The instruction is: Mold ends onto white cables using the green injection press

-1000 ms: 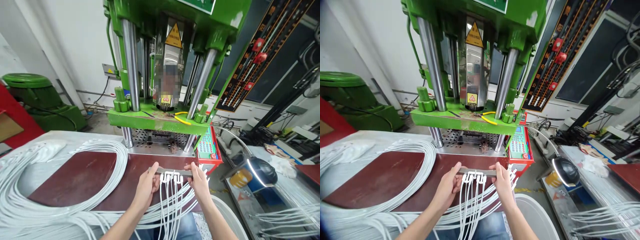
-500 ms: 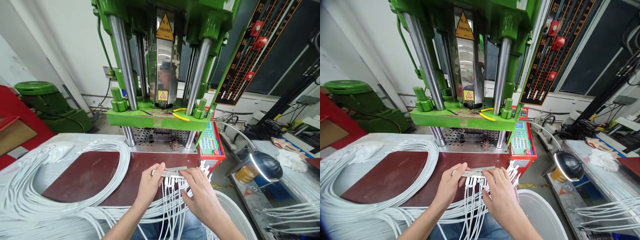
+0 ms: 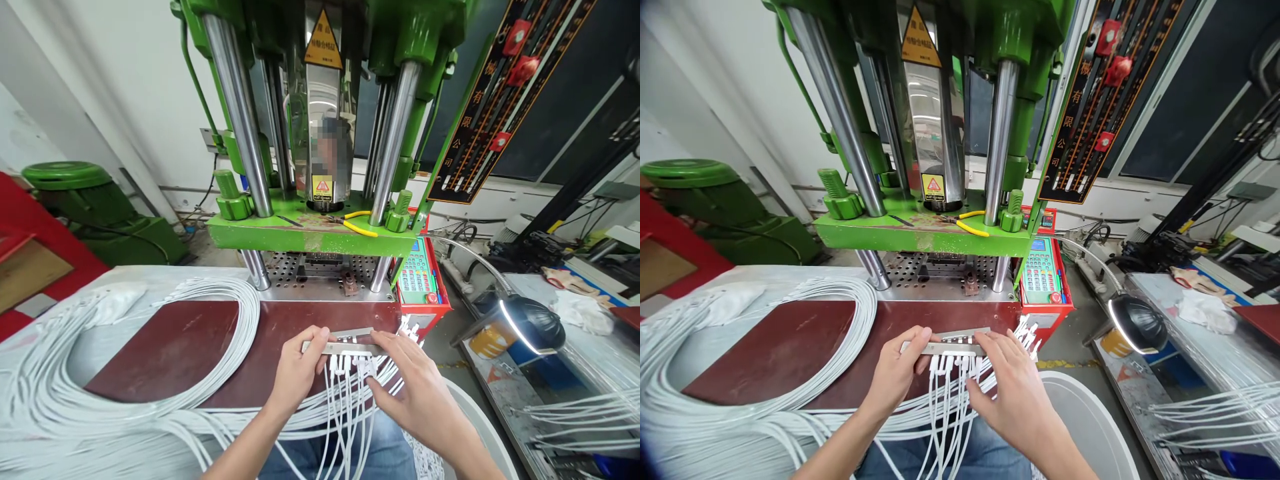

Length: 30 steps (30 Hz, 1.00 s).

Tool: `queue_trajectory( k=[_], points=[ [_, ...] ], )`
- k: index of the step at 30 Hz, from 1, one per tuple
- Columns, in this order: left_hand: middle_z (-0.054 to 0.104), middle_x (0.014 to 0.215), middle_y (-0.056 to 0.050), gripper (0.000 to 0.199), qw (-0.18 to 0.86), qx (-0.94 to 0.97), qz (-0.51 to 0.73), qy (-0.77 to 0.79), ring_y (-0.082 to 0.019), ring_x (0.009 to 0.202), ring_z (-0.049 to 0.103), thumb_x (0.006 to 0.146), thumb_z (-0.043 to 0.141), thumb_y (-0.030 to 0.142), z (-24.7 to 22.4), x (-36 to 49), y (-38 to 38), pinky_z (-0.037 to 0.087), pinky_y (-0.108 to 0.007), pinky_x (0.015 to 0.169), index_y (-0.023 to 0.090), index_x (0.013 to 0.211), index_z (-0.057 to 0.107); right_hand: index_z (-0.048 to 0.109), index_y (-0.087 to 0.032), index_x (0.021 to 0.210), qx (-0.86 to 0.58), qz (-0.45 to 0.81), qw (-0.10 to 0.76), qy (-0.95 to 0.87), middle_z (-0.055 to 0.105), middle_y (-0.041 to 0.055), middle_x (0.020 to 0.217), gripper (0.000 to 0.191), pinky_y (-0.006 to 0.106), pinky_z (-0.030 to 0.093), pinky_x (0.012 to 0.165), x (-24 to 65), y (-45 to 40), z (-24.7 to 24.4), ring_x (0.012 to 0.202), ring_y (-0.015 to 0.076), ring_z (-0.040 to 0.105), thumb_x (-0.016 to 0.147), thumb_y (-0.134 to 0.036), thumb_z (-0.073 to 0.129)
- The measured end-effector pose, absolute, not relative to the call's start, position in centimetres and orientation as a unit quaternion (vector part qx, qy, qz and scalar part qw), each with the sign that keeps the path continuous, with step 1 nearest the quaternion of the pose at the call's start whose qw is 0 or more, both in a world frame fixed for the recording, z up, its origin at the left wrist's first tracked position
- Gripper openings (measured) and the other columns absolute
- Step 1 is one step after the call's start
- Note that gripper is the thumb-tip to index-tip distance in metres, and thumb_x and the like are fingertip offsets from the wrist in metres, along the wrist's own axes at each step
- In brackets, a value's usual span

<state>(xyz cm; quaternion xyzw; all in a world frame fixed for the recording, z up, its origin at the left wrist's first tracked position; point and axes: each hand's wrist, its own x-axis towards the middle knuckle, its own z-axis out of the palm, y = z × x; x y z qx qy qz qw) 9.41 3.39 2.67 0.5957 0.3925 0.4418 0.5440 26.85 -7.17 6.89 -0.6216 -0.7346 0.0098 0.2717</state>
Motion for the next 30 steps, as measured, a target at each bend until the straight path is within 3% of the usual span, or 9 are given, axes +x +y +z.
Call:
queue_trajectory(
  k=[4, 7, 14, 26, 30],
  points=[
    [0.037, 0.040, 0.007, 0.035, 0.542, 0.592, 0.455, 0.386, -0.010, 0.043, 0.033, 0.085, 0.052, 0.046, 2.9, 9.4, 3.3, 0.028, -0.023, 0.050, 0.016, 0.074, 0.065, 0.036, -0.016, 0.136, -0.605, -0.034, 0.275, -0.746, 0.047, 0.0135, 0.135, 0.059, 0.055, 0.032, 0.108, 25.9, -7.8, 7.0, 0.128, 0.0279, 0.039, 0.081, -0.021, 0.058],
    [0.039, 0.041, 0.006, 0.035, 0.541, 0.604, 0.444, 0.381, -0.010, 0.043, 0.035, 0.085, 0.053, 0.047, 3.1, 9.4, 3.1, 0.028, -0.023, 0.049, 0.016, 0.075, 0.065, 0.036, -0.015, 0.136, -0.604, -0.040, 0.280, -0.746, 0.047, 0.0141, 0.133, 0.059, 0.056, 0.030, 0.109, 25.1, -7.9, 6.9, 0.129, 0.0288, 0.037, 0.081, -0.019, 0.057],
    [0.042, 0.043, 0.006, 0.036, 0.542, 0.615, 0.435, 0.372, -0.009, 0.042, 0.035, 0.085, 0.053, 0.048, 2.8, 9.5, 2.8, 0.028, -0.023, 0.046, 0.015, 0.076, 0.065, 0.039, -0.015, 0.133, -0.600, -0.025, 0.295, -0.743, 0.051, 0.0128, 0.123, 0.058, 0.056, 0.031, 0.108, 24.3, -7.8, 7.0, 0.120, 0.0278, 0.044, 0.079, -0.016, 0.058],
    [0.045, 0.046, 0.005, 0.032, 0.527, 0.649, 0.409, 0.365, -0.010, 0.044, 0.040, 0.086, 0.053, 0.044, 3.2, 10.5, 2.4, 0.032, -0.022, 0.047, 0.017, 0.074, 0.064, 0.049, -0.013, 0.126, -0.649, -0.137, 0.259, -0.702, 0.061, 0.0128, 0.103, 0.048, 0.061, 0.034, 0.102, 22.4, -6.9, 5.9, 0.098, 0.0283, 0.057, 0.078, -0.013, 0.051],
    [0.043, 0.045, 0.006, 0.032, 0.539, 0.650, 0.393, 0.364, -0.009, 0.043, 0.039, 0.086, 0.052, 0.045, 2.8, 10.6, 2.3, 0.032, -0.022, 0.047, 0.016, 0.078, 0.065, 0.055, -0.010, 0.114, -0.612, -0.167, 0.311, -0.708, 0.066, 0.0123, 0.099, 0.035, 0.057, 0.031, 0.107, 22.7, -6.8, 5.5, 0.092, 0.0255, 0.062, 0.080, -0.010, 0.050]
  ],
)
